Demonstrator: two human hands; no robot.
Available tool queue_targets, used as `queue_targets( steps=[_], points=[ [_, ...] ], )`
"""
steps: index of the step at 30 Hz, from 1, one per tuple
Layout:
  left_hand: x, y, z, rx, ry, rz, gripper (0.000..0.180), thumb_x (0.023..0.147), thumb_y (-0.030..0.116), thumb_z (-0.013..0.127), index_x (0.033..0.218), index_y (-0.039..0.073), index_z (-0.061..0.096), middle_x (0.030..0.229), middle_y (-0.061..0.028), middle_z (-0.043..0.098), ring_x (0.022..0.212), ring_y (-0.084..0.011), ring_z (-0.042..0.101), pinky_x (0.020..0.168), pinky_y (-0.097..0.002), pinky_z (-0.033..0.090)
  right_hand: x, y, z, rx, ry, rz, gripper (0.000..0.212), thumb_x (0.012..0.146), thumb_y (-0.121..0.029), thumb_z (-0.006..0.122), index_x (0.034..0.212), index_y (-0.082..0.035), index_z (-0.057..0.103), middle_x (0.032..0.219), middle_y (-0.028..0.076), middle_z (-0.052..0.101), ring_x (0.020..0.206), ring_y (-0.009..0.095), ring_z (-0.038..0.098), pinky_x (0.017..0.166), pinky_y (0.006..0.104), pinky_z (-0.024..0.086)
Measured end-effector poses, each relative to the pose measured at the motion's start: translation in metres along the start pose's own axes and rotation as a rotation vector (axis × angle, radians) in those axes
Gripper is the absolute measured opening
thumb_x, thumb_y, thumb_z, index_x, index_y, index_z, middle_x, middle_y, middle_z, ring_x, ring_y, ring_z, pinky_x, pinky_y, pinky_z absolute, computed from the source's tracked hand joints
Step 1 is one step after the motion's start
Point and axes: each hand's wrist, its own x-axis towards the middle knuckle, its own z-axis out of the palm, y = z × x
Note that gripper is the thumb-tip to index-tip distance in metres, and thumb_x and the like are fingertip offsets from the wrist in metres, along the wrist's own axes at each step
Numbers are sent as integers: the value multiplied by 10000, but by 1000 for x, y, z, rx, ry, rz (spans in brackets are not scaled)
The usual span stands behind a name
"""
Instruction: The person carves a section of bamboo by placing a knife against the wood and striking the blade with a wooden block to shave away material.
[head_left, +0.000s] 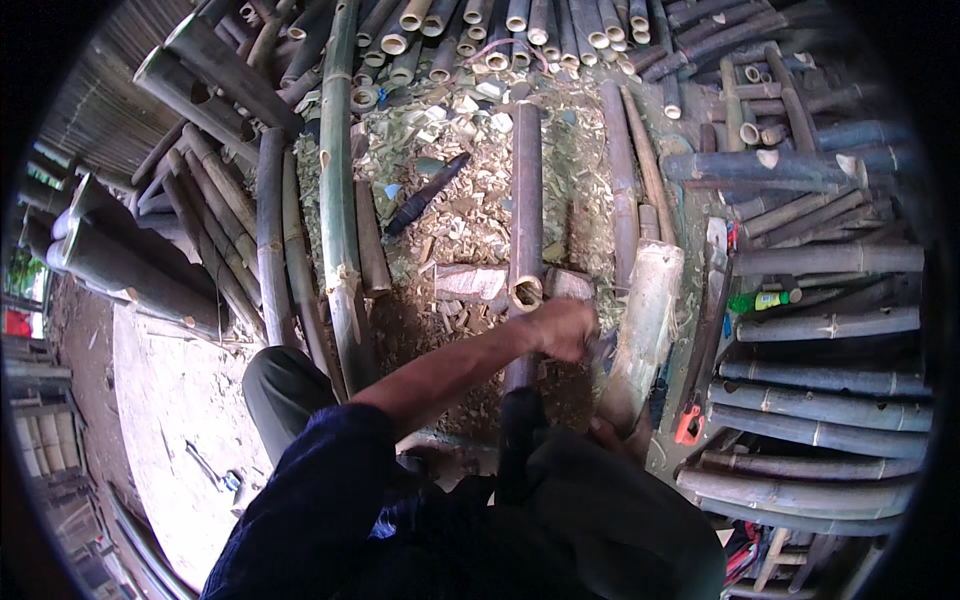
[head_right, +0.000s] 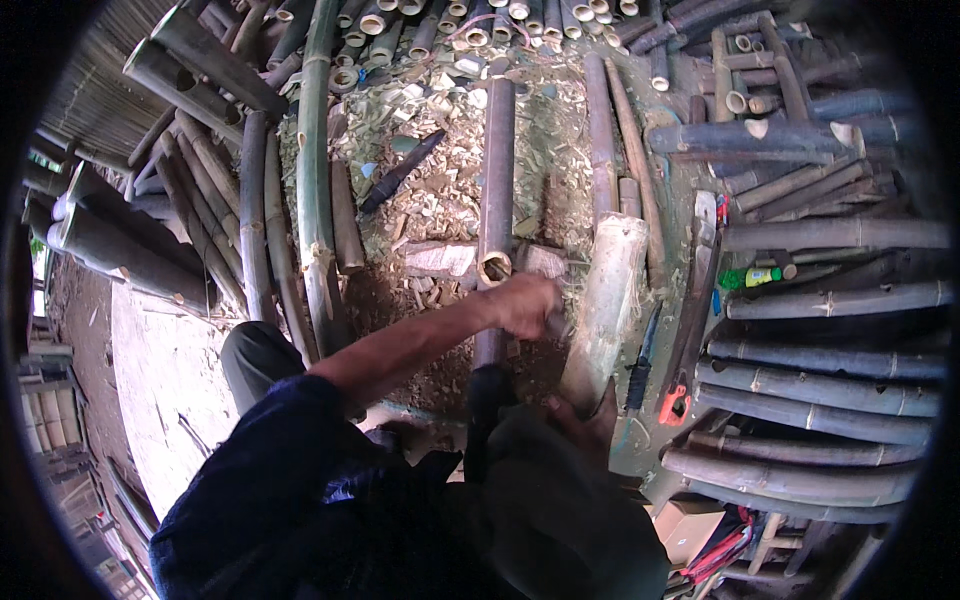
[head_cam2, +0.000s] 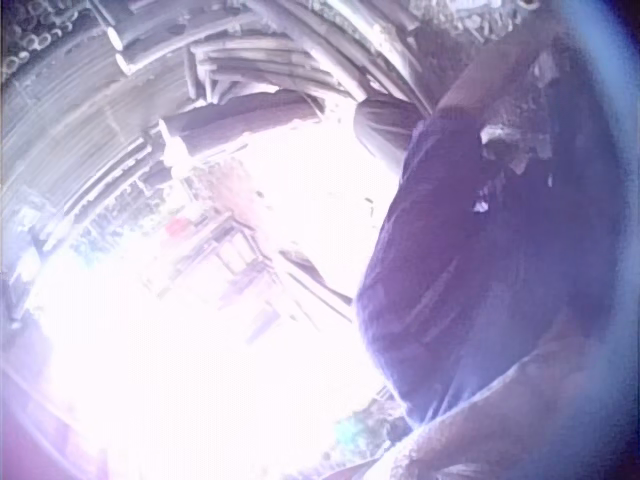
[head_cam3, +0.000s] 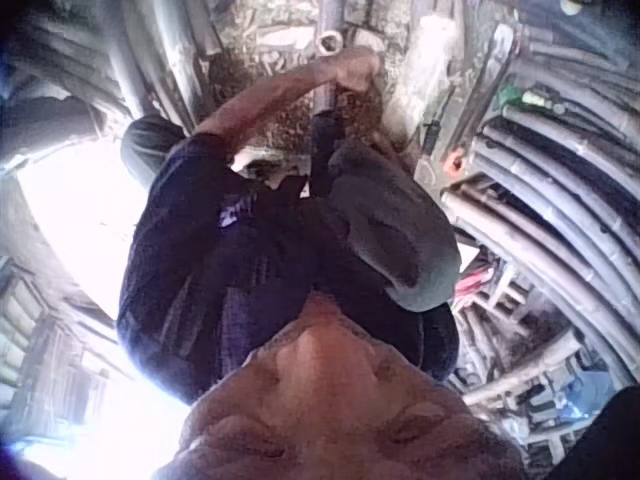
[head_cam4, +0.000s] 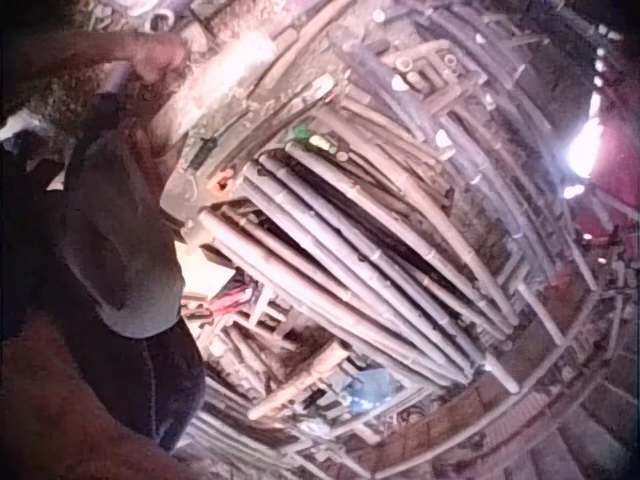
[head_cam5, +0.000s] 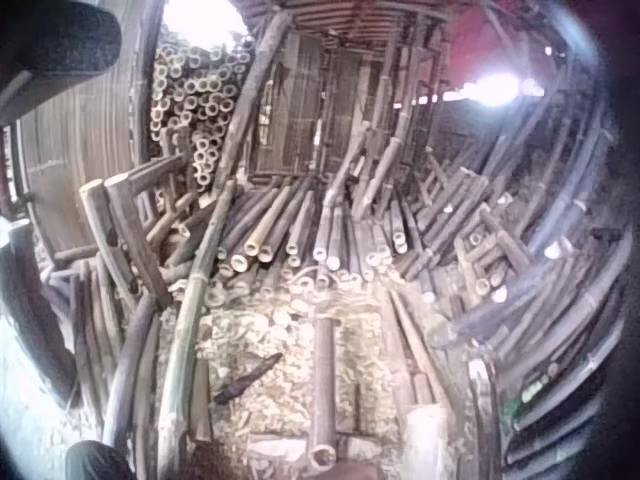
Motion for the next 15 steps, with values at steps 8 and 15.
queue_targets(
  steps=[8,15],
  points=[
    [-33,-22,-56,-1142,1310,-236,256,949,293,754,1023,49,727,760,-6,616,655,-100,515,595,-294,440,-24,14,-35,-260,153,19,726,778,-35,821,1401,-5,448,1145,123,632,1006,228,637,877,364,529],
    [-66,-26,-30,-1546,1795,-257,299,978,299,726,1021,14,647,786,-30,600,701,-156,585,747,-390,550,-5,-24,-27,-44,2,152,795,757,-94,834,1435,-5,428,1151,129,624,1010,244,629,905,392,517]
  ],
)
